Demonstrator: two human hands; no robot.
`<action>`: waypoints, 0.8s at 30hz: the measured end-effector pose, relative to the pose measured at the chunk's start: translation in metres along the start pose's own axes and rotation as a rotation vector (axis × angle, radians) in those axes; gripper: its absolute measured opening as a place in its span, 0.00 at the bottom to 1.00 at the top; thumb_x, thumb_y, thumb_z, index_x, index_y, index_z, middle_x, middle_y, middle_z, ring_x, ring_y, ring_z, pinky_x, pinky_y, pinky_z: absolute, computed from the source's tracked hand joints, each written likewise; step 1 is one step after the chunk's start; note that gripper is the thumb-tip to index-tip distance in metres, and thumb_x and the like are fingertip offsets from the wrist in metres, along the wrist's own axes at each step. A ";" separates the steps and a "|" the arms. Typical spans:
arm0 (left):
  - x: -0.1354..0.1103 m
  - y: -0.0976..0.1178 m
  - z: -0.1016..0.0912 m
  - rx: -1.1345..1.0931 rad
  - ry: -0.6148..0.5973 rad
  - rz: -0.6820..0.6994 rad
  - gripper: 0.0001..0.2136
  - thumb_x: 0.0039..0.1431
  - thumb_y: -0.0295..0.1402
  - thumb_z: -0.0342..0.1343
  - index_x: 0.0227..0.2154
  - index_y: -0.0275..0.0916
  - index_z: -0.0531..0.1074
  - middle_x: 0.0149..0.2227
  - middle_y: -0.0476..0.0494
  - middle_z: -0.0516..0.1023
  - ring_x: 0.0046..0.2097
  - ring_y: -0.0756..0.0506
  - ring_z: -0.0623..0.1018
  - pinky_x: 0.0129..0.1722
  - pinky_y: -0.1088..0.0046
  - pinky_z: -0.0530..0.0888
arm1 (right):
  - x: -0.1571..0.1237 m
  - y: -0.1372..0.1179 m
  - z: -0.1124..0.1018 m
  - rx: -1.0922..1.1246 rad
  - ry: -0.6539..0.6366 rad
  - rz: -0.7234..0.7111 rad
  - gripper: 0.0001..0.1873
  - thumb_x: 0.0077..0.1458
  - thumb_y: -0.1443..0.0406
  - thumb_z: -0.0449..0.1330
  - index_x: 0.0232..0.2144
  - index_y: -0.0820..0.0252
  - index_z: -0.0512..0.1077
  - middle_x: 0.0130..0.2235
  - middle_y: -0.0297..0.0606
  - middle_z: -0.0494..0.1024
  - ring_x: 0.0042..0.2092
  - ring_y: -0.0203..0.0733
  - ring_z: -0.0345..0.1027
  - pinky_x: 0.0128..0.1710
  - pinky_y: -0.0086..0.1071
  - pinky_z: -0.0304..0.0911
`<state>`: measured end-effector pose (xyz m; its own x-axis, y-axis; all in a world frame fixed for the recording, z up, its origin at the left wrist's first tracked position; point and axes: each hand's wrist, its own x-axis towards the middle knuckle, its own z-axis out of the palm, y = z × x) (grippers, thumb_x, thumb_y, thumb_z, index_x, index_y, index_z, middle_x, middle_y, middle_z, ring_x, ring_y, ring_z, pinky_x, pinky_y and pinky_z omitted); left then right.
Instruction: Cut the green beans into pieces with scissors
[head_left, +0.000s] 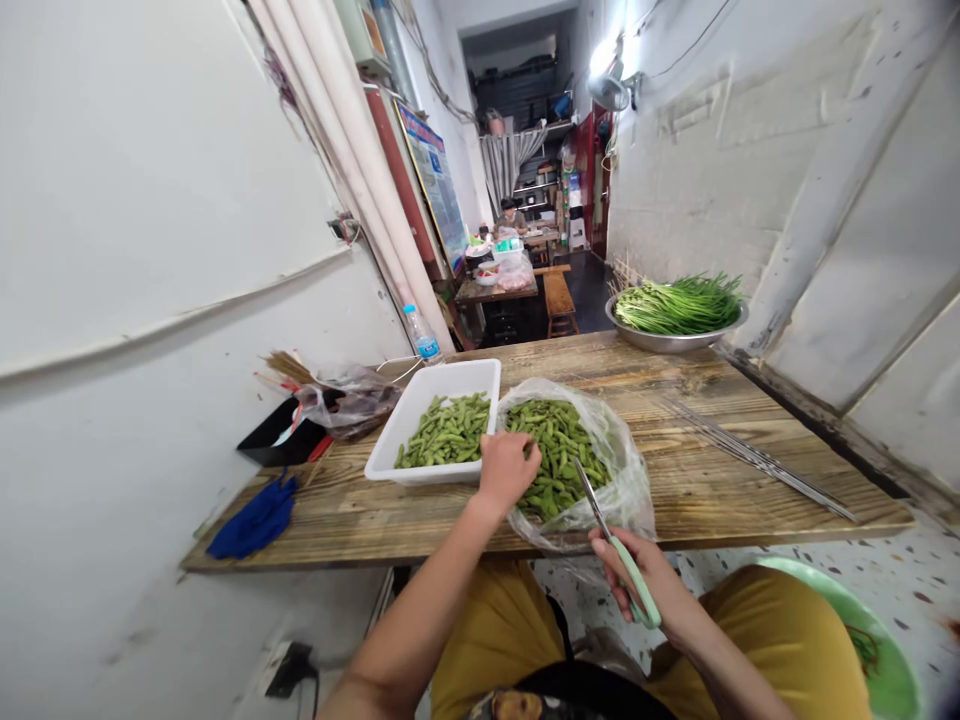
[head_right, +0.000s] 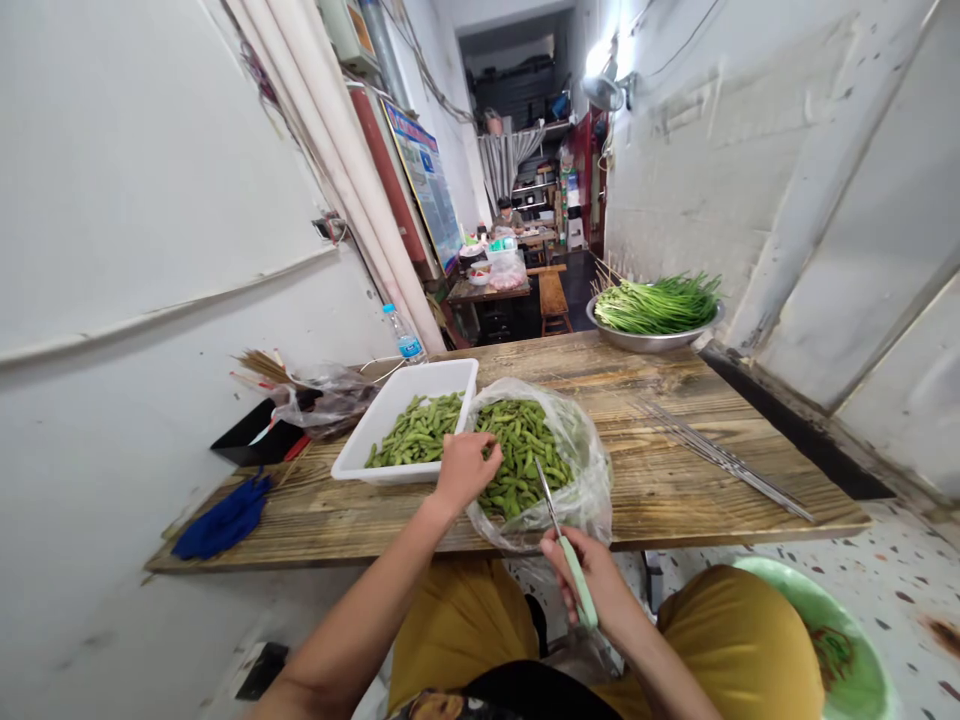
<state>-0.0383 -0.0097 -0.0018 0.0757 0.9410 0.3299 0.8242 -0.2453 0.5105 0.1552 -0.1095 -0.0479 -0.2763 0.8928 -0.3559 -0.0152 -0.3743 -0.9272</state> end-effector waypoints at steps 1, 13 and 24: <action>-0.003 0.003 -0.002 -0.112 -0.085 -0.003 0.10 0.54 0.33 0.48 0.25 0.38 0.74 0.27 0.44 0.75 0.33 0.45 0.71 0.38 0.68 0.63 | 0.001 0.001 -0.001 -0.024 0.012 -0.031 0.25 0.46 0.47 0.58 0.39 0.59 0.65 0.16 0.21 0.58 0.14 0.28 0.51 0.10 0.22 0.53; -0.017 0.022 -0.013 -0.558 -0.540 -0.024 0.16 0.52 0.39 0.50 0.17 0.34 0.70 0.19 0.51 0.68 0.24 0.52 0.64 0.27 0.77 0.59 | -0.008 -0.014 -0.013 -0.340 0.104 -0.253 0.26 0.44 0.51 0.63 0.43 0.59 0.74 0.23 0.33 0.74 0.30 0.43 0.69 0.29 0.30 0.66; -0.016 0.020 -0.014 -0.588 -0.640 0.012 0.15 0.52 0.40 0.52 0.17 0.35 0.71 0.18 0.50 0.70 0.23 0.52 0.64 0.26 0.77 0.61 | -0.016 -0.027 -0.017 -0.412 0.021 -0.305 0.19 0.45 0.52 0.62 0.34 0.59 0.76 0.28 0.33 0.76 0.34 0.44 0.69 0.35 0.31 0.65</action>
<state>-0.0314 -0.0332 0.0142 0.5287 0.8449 -0.0819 0.4111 -0.1704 0.8955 0.1765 -0.1092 -0.0196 -0.2987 0.9524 -0.0602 0.2887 0.0301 -0.9570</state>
